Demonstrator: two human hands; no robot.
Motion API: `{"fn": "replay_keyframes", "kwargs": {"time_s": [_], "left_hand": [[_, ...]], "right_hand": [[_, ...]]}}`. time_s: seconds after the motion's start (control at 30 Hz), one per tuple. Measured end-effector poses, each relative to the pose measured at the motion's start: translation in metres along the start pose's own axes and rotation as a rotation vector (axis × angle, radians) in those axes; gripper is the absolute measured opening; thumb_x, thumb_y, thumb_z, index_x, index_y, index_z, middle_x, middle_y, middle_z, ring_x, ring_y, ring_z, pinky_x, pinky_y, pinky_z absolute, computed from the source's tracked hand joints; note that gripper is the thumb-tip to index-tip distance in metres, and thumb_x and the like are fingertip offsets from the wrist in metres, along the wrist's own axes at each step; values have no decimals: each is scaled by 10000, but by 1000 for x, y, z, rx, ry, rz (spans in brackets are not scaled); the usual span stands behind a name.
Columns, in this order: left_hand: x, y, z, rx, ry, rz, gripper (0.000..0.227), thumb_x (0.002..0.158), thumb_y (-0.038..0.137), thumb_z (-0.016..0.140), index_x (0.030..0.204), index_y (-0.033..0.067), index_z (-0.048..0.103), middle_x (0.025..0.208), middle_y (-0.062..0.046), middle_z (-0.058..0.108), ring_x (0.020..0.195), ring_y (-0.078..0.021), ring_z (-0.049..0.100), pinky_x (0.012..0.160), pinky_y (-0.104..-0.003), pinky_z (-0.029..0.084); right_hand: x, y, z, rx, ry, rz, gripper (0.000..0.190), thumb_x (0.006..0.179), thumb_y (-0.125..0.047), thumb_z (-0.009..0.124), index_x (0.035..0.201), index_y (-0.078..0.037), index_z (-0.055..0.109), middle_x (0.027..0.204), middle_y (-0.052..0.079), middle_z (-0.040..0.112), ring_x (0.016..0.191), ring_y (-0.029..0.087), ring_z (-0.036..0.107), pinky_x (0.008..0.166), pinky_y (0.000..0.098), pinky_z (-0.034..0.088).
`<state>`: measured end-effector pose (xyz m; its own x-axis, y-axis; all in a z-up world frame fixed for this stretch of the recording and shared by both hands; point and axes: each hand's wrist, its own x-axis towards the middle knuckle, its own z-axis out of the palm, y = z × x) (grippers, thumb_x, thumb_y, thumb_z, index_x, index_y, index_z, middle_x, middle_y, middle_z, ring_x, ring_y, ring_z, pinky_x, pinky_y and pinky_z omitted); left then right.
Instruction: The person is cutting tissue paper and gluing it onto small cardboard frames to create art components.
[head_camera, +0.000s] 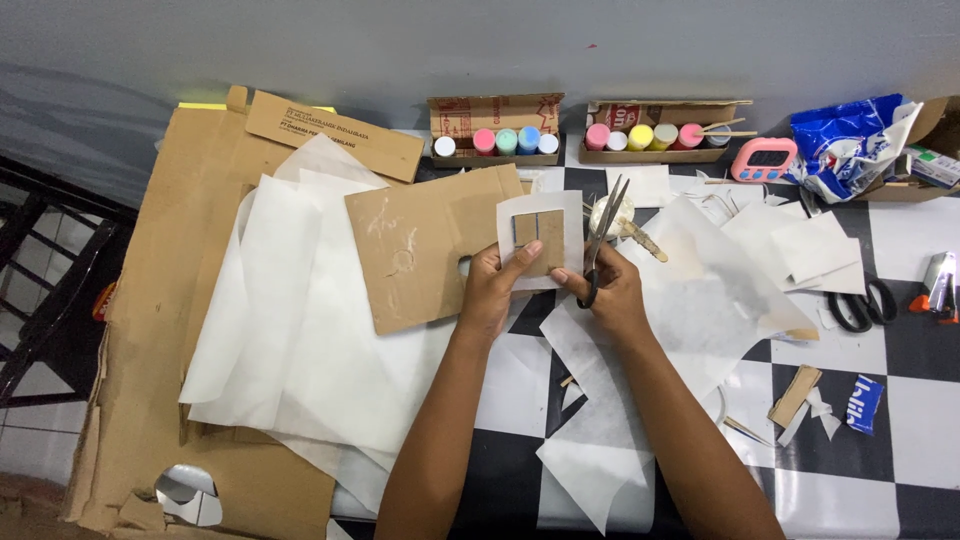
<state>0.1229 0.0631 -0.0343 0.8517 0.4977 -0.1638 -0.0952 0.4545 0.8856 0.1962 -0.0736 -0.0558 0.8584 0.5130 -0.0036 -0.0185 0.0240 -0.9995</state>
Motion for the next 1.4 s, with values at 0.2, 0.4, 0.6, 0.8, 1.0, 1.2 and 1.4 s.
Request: {"fn": "replay_keyframes", "kwargs": {"time_s": [0.2,0.4,0.6,0.8,1.0,1.2,1.4], "left_hand": [[3,-3,-11,63,-50,-55,226,888,293,815,883,80,741,747,-54,746,676,-87,706,675,-253,568],[-18,54,-4,338,-234,-26,217,858,251,796,725,126,680,645,1,610,640,-73,533,602,-229,438],[1,14,-43,492,-339,-93,207,870,178,780,705,102,680,596,4,565,597,-86,466,574,-236,363],[5,-1,-45,156,-214,-214,404,980,484,606,1005,115,769,722,3,667,648,-84,631,596,-235,500],[9,-25,-39,-138,-309,-168,391,976,353,673,1197,34,714,974,-86,738,902,-220,726,800,-367,583],[-2,-24,1,73,-114,-63,254,865,171,844,1054,34,742,887,-74,768,829,-109,717,777,-294,594],[-2,-27,8,48,61,-53,256,891,298,804,1003,78,737,829,-60,764,787,-109,722,781,-304,590]], "right_hand": [[8,64,-20,28,38,-60,374,769,-102,922,1043,-23,679,797,81,659,808,146,627,748,276,526],[-1,29,-12,21,85,-66,406,755,-126,925,1061,-36,674,859,102,691,844,159,630,768,315,541],[4,53,-18,48,98,-46,460,747,-134,934,1112,-41,670,851,64,644,799,134,621,718,262,528],[-2,46,-16,75,149,-15,434,804,-162,895,1130,-33,640,866,51,602,792,125,600,696,241,523],[-1,35,-9,-6,317,-163,401,847,-169,894,1120,-54,624,961,31,578,887,112,576,790,239,509],[0,39,-12,-40,375,-197,376,896,-180,862,1139,-60,601,950,18,571,879,87,560,783,224,499],[2,47,-12,-16,323,-191,404,863,-155,884,1154,-49,625,937,27,605,868,88,580,795,237,500]]}}
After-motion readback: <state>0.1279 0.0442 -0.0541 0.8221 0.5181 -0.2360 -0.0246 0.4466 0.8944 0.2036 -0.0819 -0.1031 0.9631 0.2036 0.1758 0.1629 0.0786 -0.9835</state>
